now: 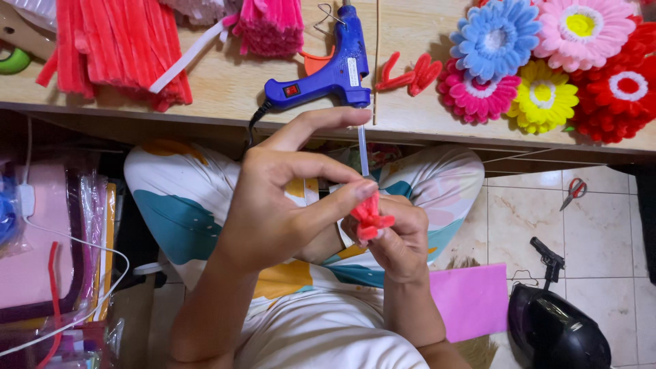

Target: The person rolls a red pipe cleaner into a spiral, applies glue with a glue gun, and attaches the resulting petal to a wooden stick to form a flower.

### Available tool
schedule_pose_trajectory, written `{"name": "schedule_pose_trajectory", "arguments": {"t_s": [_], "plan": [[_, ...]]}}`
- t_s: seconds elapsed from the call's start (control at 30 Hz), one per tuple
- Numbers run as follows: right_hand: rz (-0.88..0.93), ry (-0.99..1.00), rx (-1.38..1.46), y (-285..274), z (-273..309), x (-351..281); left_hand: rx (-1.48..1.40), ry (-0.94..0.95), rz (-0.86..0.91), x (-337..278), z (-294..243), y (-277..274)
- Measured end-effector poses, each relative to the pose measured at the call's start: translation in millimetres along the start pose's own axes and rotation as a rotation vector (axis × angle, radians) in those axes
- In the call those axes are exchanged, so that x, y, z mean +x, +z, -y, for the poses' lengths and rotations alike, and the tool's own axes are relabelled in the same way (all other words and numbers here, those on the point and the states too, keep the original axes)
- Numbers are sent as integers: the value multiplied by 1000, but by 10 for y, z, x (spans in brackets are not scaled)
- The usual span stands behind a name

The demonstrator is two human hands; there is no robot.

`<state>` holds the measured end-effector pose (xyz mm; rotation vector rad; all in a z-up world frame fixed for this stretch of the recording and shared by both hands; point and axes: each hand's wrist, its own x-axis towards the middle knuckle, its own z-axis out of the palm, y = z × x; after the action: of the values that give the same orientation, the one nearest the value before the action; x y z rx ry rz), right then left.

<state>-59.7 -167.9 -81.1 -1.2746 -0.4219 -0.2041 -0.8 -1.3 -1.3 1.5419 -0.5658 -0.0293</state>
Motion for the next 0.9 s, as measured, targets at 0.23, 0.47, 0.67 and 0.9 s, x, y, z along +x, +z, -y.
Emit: {"name": "schedule_pose_trajectory", "arguments": {"t_s": [0.23,0.47,0.67,0.9], "plan": [[-2,14,58,19,41,23,7,-2,-40,-146,-30,-18],[-12,43,-60,16,73,18,106,86,-66,-61,-97,17],[-77,129,202,-58,-25,-73,72,98,-135,-143,-2,54],[-47,106,106,-3,3,-15,79,126,-187,-190,-10,173]]}}
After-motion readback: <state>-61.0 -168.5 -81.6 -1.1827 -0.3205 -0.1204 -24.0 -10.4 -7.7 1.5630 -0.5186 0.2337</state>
